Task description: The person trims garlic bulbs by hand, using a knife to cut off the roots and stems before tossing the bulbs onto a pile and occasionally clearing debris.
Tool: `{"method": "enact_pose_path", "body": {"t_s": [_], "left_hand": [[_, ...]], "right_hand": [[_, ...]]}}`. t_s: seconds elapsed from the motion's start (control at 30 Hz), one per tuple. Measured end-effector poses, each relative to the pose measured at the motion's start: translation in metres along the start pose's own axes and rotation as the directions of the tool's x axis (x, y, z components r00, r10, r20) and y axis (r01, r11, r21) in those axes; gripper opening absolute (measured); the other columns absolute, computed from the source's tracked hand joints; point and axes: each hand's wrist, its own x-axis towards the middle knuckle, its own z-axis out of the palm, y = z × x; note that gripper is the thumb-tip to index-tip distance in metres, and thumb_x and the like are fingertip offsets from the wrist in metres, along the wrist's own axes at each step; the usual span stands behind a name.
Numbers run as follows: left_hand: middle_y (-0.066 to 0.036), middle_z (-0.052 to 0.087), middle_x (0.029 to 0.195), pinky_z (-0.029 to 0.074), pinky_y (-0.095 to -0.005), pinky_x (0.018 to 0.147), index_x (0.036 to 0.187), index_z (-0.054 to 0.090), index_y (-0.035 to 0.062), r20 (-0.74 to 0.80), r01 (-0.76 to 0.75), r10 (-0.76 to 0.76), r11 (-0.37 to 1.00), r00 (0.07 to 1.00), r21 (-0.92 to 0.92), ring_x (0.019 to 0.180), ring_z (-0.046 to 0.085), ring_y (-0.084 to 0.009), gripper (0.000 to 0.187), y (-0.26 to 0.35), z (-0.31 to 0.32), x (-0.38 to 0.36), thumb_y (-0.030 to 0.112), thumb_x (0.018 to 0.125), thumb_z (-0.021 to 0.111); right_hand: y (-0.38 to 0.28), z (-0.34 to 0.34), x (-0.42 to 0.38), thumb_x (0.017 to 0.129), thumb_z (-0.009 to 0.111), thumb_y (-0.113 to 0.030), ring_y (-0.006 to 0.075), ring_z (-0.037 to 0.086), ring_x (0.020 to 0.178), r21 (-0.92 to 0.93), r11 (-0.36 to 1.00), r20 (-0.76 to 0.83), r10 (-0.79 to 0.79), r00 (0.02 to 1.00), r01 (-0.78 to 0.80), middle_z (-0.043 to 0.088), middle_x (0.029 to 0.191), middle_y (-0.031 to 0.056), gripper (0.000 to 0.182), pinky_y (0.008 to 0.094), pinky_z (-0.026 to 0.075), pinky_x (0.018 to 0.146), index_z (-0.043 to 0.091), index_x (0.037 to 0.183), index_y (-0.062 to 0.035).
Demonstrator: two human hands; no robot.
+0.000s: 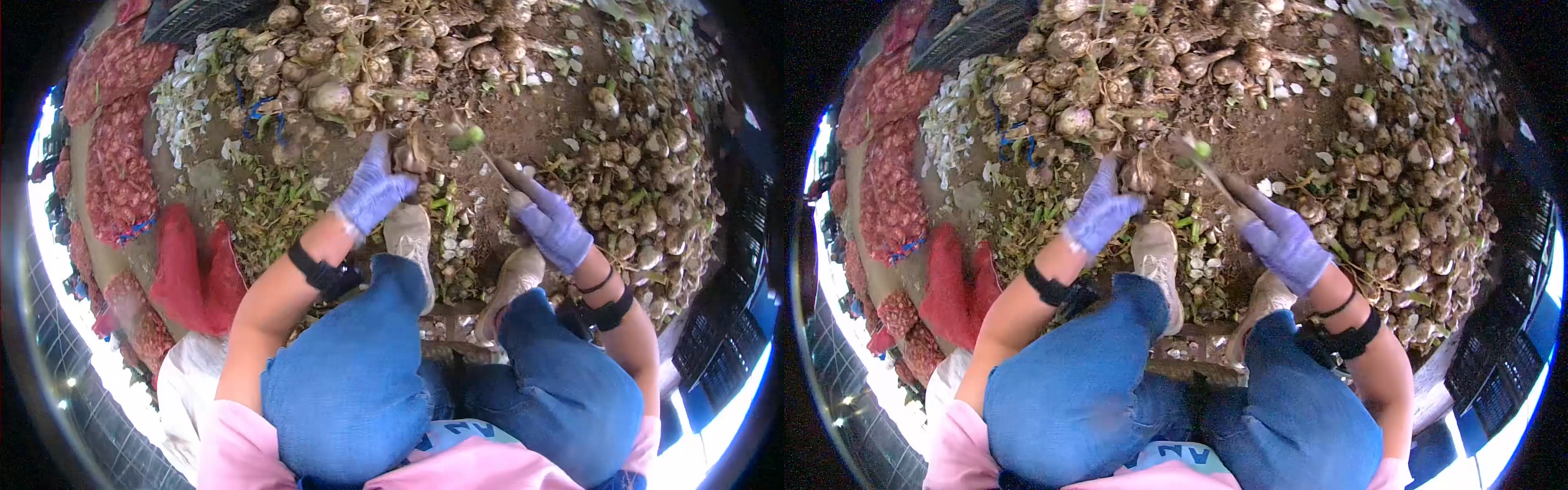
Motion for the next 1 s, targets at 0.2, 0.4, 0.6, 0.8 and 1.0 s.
{"method": "enact_pose_path", "body": {"t_s": [0.2, 0.4, 0.6, 0.8, 1.0], "left_hand": [[-0.016, 0.053, 0.125, 0.048, -0.0374, 0.096, 0.140, 0.027, 0.0014, 0.280, 0.457, -0.368, 0.601, 0.887, -0.656, 0.106, 0.058, -0.0227, 0.071, 0.056, 0.015, 0.011, 0.010, 0.084, 0.069], [-0.015, 0.063, 0.109, 0.055, -0.0323, 0.085, 0.138, 0.032, -0.0002, 0.267, 0.046, 0.181, 0.743, 0.947, -0.668, 0.095, 0.065, -0.0199, 0.058, 0.020, 0.013, 0.010, 0.010, 0.089, 0.062], [-0.017, 0.056, 0.123, 0.052, -0.0370, 0.093, 0.143, 0.025, 0.0000, 0.544, 0.357, 0.134, 0.624, 0.828, -0.696, 0.105, 0.061, -0.0219, 0.073, 0.041, 0.021, -0.003, 0.008, 0.084, 0.068], [-0.029, 0.046, 0.133, 0.038, -0.0414, 0.107, 0.133, 0.035, -0.0156, 0.795, 0.806, -0.160, 0.014, 0.585, -0.591, 0.117, 0.051, -0.0378, 0.082, 0.071, 0.041, -0.009, 0.055, 0.092, 0.046], [-0.020, 0.056, 0.119, 0.045, -0.0398, 0.099, 0.126, 0.044, -0.0068, 0.769, 0.746, 0.011, 0.238, 0.639, -0.622, 0.106, 0.057, -0.0304, 0.068, 0.064, 0.045, -0.014, 0.046, 0.086, 0.060]], "right_hand": [[-0.010, 0.019, -0.007, 0.097, 0.049, -0.031, 0.0329, 0.065, 0.096, -0.259, 0.814, 0.067, -0.522, 0.850, 0.520, 0.063, 0.106, 0.0224, 0.055, 0.0363, 0.051, 0.083, 0.035, 0.144, -0.0068], [-0.013, -0.002, -0.019, 0.091, 0.057, -0.033, 0.0370, 0.065, 0.086, -0.488, 0.645, 0.126, -0.614, 0.779, 0.587, 0.064, 0.108, 0.0177, 0.057, 0.0405, 0.053, 0.073, 0.041, 0.141, -0.0111], [-0.031, 0.000, -0.022, 0.081, 0.065, -0.030, 0.0288, 0.055, 0.052, -0.661, 0.460, 0.158, -0.686, 0.710, 0.592, 0.050, 0.063, 0.0094, 0.064, 0.0398, 0.044, 0.046, 0.044, 0.140, -0.0229], [-0.035, 0.004, -0.025, 0.080, 0.067, -0.028, 0.0280, 0.054, 0.046, -0.670, 0.429, 0.209, -0.674, 0.708, 0.606, 0.051, 0.060, 0.0081, 0.067, 0.0397, 0.043, 0.042, 0.042, 0.142, -0.0267], [-0.021, 0.005, -0.022, 0.079, 0.068, -0.024, 0.0295, 0.058, 0.048, -0.628, 0.453, 0.205, -0.689, 0.695, 0.633, 0.055, 0.062, 0.0103, 0.065, 0.0404, 0.045, 0.043, 0.044, 0.140, -0.0264]]}}
